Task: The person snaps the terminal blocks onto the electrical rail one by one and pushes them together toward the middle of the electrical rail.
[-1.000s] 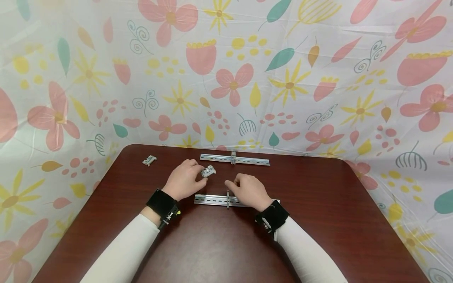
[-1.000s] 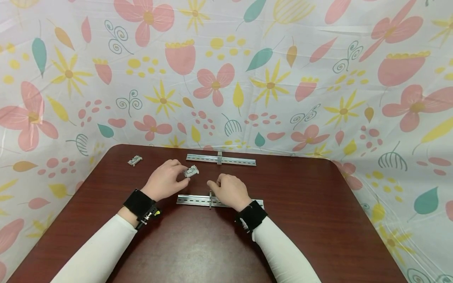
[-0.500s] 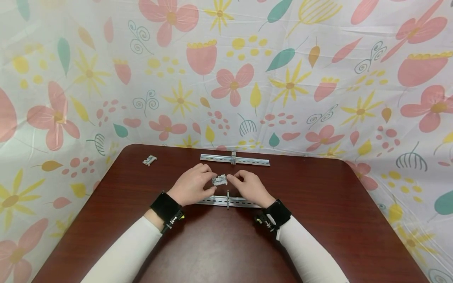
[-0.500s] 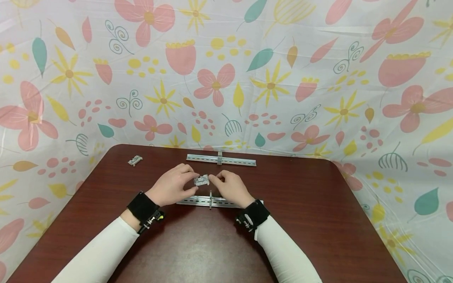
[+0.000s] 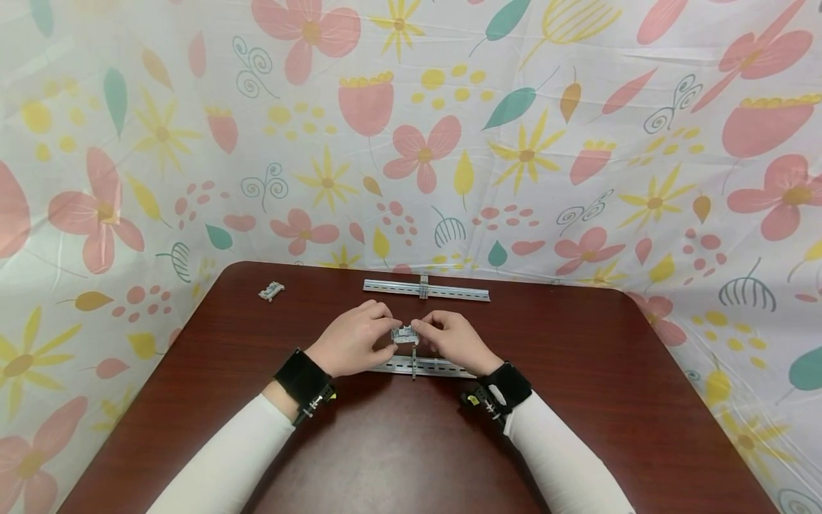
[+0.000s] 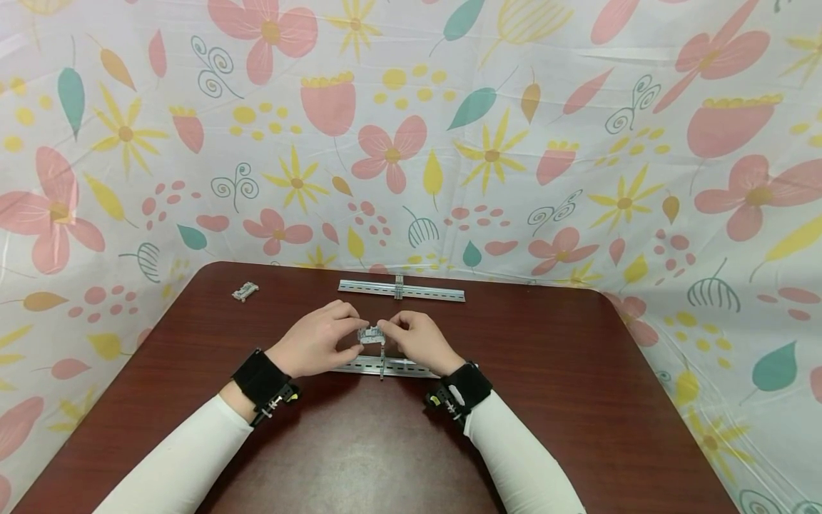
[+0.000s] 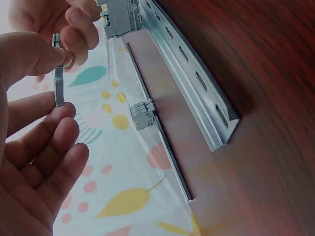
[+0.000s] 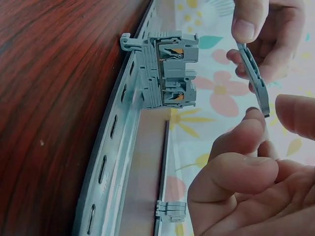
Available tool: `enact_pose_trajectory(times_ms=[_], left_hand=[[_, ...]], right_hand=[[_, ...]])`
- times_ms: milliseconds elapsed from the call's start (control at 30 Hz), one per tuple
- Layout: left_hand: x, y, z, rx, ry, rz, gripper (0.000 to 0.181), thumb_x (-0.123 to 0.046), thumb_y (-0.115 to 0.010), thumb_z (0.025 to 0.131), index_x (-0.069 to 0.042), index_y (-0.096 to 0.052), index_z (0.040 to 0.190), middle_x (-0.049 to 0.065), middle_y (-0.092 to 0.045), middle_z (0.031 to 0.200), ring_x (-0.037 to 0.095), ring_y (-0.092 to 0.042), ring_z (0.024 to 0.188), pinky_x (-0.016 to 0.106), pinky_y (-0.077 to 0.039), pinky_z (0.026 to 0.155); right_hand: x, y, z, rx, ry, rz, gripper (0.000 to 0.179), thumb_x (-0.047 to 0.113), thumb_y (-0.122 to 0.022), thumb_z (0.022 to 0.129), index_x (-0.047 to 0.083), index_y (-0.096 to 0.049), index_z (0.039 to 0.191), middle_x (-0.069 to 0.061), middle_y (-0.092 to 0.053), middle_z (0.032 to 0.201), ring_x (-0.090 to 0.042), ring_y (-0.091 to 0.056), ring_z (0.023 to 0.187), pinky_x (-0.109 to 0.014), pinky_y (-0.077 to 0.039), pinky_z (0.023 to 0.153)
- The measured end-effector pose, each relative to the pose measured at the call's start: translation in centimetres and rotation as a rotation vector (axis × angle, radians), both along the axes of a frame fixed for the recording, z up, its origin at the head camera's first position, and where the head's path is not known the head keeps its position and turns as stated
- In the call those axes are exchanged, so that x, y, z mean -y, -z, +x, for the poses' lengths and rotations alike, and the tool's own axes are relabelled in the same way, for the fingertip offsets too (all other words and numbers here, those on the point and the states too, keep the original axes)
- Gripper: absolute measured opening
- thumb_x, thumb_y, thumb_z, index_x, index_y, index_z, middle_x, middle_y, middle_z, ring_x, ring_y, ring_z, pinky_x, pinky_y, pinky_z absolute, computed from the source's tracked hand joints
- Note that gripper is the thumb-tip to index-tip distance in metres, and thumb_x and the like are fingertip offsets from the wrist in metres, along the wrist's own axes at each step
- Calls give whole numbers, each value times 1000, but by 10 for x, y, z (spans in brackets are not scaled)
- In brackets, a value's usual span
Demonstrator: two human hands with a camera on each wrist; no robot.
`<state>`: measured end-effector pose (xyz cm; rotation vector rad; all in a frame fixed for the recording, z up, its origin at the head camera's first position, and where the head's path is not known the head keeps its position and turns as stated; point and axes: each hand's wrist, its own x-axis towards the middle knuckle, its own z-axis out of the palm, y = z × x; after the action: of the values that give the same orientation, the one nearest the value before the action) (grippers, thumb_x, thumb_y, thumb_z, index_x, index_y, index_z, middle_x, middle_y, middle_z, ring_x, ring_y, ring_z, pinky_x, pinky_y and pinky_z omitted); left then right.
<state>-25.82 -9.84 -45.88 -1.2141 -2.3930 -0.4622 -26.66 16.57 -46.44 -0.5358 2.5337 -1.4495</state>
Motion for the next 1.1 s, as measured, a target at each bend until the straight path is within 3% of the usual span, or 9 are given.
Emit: enact_pose_trajectory(times_ms=[267,533,733,900,1100], left_hand=[[0,-1,1,13,8,0,33,-21,-88,95,-5,-81,123,3,-68,110,20,-61,102,33,-56,83],[-1,0,0,-35,-13,-6,35,-25,-89,95,-7,-82,124,2,-68,111,19,-61,100,31,-56,77],[-3,-1,-1,-99,-37,1,42,-33,-94,93,-9,-81,126,2,-66,112,19,-59,97,32,-54,76],[-5,-4,0,-161,-28,30,33,-26,-94,93,-10,-81,119,1,-66,109,19,-61,96,32,-55,79],[-6,-3,1,-203,-4,76,24,-17,-94,91,-9,-79,108,2,-66,103,20,-63,94,32,-57,77]], right_hand=[[-1,-1,1,-1,-34,-8,27,34,-68,113,11,-74,101,-1,-61,74,-18,-50,63,-31,-41,63],[0,2,-1,31,-17,-69,32,36,-67,113,8,-72,98,-2,-60,74,-18,-46,61,-30,-38,59],[1,-1,-2,148,31,-215,41,37,-68,113,0,-70,97,-5,-59,75,-16,-42,60,-27,-34,55],[2,-5,0,226,39,-314,37,31,-67,113,1,-66,92,-5,-57,78,-18,-48,66,-26,-35,56],[3,-4,0,265,33,-357,36,32,-67,113,3,-65,92,-5,-57,82,-19,-50,69,-27,-37,58]])
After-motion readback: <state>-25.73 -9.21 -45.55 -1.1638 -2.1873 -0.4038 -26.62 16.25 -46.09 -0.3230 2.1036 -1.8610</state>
